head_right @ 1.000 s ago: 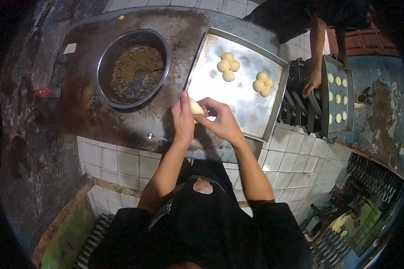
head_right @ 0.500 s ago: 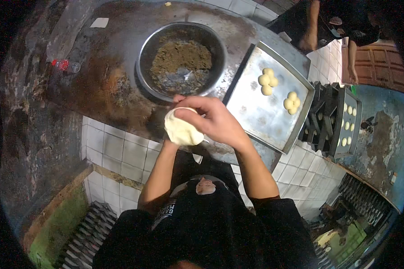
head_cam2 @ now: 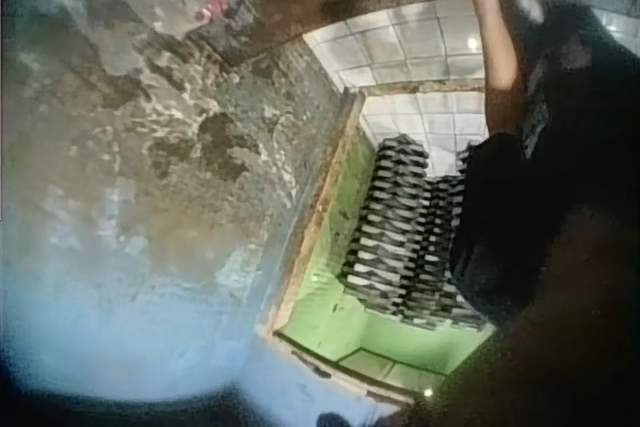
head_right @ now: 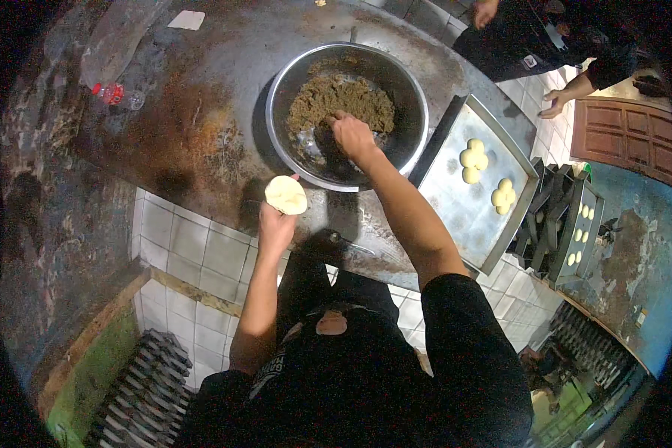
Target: The person prepares filled dough balls by taking a portion of dough, flattening it, adding a scoop of filling from a bowl, sealing the dough around the filling, and placing the finished balls onto a metal tray.
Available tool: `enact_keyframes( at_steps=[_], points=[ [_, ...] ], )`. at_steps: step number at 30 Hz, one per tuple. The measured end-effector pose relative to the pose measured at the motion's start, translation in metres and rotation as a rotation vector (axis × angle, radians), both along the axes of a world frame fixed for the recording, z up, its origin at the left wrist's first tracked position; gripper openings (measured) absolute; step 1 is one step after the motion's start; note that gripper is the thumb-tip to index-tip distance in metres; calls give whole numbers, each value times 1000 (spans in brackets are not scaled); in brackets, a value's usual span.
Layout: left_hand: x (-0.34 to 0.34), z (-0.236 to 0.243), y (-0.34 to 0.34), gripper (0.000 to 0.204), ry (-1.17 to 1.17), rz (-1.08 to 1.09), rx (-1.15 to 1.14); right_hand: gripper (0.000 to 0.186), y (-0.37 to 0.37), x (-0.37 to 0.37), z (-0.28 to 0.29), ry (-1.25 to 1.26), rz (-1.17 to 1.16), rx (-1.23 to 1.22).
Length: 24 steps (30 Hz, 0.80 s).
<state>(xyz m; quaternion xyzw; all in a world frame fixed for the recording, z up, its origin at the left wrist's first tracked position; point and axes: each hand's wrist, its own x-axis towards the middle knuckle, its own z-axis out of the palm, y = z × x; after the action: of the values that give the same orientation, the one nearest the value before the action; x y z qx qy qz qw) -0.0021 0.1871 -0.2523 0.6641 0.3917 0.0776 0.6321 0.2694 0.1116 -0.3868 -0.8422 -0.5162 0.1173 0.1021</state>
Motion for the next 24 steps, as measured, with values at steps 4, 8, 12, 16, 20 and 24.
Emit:
enact_keyframes(
  at_steps=[4,8,12,16,20,24],
  points=[
    [-7,-17,6,42,-64,20,-39,37,14,-11,2,-7,19,-61],
    [-3,-22,8,37,-149,-7,-71,36,-2,2,-5,65,48,-306],
    [-8,-9,24,30,84,-69,71,39,-19,-15,61,458,147,-11],
    [4,13,37,33,173,-129,140,28,-26,-52,172,883,-89,134],
    [35,33,24,43,-85,-213,199,19,-34,-91,233,446,-4,381],
    [43,55,15,45,-176,-214,152,23,-55,-93,279,518,47,364]
  ],
)
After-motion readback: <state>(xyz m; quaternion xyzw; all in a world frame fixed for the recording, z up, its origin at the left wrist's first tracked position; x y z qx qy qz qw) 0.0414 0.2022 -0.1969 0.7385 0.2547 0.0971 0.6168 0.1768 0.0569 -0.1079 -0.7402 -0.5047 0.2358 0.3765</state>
